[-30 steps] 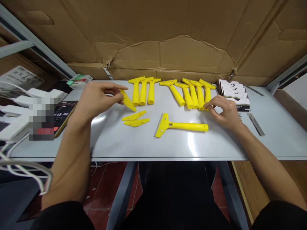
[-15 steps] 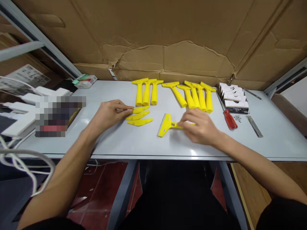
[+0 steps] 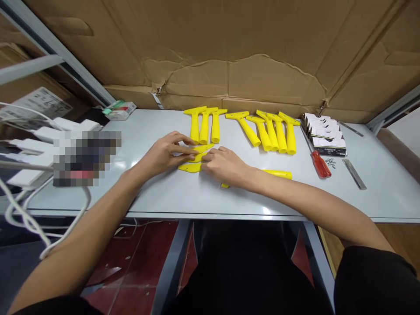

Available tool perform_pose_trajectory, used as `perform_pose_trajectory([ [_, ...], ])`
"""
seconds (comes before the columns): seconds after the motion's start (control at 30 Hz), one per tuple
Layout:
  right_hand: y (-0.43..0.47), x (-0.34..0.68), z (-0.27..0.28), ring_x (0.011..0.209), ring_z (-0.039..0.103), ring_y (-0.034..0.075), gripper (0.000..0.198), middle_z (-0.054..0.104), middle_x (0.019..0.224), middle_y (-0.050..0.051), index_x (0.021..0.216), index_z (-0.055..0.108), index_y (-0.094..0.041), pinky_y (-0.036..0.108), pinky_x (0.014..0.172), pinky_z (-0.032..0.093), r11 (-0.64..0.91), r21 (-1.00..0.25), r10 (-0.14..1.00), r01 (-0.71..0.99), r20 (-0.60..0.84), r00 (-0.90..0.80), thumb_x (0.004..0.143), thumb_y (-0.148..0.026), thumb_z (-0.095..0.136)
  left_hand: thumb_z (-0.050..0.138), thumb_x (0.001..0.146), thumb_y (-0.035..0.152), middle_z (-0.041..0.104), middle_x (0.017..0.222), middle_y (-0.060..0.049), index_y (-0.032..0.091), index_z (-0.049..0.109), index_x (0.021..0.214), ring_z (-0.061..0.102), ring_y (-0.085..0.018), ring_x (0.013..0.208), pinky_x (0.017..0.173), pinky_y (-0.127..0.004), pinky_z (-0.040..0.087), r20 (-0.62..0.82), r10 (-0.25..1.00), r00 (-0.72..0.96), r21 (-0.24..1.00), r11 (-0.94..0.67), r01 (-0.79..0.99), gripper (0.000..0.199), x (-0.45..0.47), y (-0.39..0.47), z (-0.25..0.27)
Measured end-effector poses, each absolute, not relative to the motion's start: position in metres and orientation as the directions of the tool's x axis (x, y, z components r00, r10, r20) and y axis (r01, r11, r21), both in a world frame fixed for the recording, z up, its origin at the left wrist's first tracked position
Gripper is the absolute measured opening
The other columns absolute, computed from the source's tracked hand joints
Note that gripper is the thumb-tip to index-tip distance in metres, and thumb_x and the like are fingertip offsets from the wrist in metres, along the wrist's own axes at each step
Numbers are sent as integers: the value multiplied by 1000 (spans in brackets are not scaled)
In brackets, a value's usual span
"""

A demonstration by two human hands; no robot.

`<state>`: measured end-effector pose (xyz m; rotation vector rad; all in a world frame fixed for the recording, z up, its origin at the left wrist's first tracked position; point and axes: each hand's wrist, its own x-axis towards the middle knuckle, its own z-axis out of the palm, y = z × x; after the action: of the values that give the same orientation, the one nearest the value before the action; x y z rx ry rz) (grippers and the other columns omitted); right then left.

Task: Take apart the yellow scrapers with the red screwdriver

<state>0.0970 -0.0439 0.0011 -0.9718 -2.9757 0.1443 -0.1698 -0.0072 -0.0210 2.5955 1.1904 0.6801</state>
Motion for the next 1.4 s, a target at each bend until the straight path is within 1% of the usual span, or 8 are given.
perform_pose_trajectory([
  [0.13, -45, 94, 1, 118, 55, 17, 38, 69, 131, 9, 116, 77, -15, 31, 99, 35, 780, -92, 622, 619, 6, -783, 109, -15, 40, 71, 100, 58, 79, 120, -11, 32, 90, 101, 69, -28, 109, 101, -46, 58, 326, 788, 522, 392, -615, 684, 32, -179, -20, -17],
  [0.3, -40, 94, 2, 96, 52, 11, 35, 72, 116, 9, 111, 76, -13, 27, 90, 31, 757, -73, 648, 649, -47, -760, 107, -11, 41, 66, 103, 51, 78, 124, -12, 33, 90, 99, 68, -30, 115, 106, -48, 56, 289, 779, 557, 398, -626, 670, 30, -183, -22, -17],
  [0.5, -33, 100, -1, 117, 52, 17, 37, 68, 132, 11, 123, 74, -14, 29, 98, 35, 731, -148, 678, 666, 52, -733, 111, -20, 39, 67, 106, 52, 80, 129, -11, 33, 90, 108, 70, -29, 117, 107, -50, 57, 361, 733, 577, 381, -680, 626, 30, -178, -17, -19],
  [0.73, -12, 113, -3, 133, 43, 22, 45, 67, 138, 12, 125, 75, -11, 34, 106, 35, 786, -137, 613, 603, 48, -789, 104, -7, 36, 75, 102, 55, 80, 137, -6, 35, 88, 115, 69, -29, 120, 107, -48, 60, 366, 687, 628, 346, -727, 594, 27, -175, -32, -19],
  [1.07, -3, 120, -7, 123, 44, 18, 39, 67, 129, 15, 117, 77, -10, 30, 105, 35, 787, -234, 604, 570, 106, -790, 108, -21, 40, 74, 103, 47, 87, 118, -2, 35, 86, 118, 71, -29, 123, 109, -48, 62, 366, 687, 628, 334, -727, 600, 23, -177, -34, -21],
  [1.13, -3, 122, -4, 123, 46, 18, 42, 67, 132, 14, 122, 77, -12, 31, 106, 35, 768, -259, 628, 586, 118, -769, 108, -20, 38, 74, 103, 50, 85, 125, -2, 35, 84, 124, 71, -29, 125, 113, -48, 60, 390, 701, 597, 343, -712, 613, 28, -178, -33, -19],
  [1.27, 4, 123, 5, 128, 48, 20, 51, 58, 151, 11, 141, 71, -17, 31, 105, 37, 603, -269, 797, 751, 155, -584, 106, -16, 34, 66, 105, 65, 74, 150, -7, 32, 75, 144, 67, -29, 140, 126, -51, 50, 430, 760, 487, 337, -635, 695, 51, -172, -7, -14],
  [1.4, 13, 115, 12, 119, 52, 17, 47, 57, 148, 15, 141, 70, -14, 28, 103, 39, 579, -235, 808, 781, 40, -588, 107, -18, 39, 54, 94, 94, 45, 178, -14, 24, 58, 165, 40, -36, 167, 138, -59, 31, 239, 817, 524, 349, -576, 739, 100, -158, 35, -16],
])
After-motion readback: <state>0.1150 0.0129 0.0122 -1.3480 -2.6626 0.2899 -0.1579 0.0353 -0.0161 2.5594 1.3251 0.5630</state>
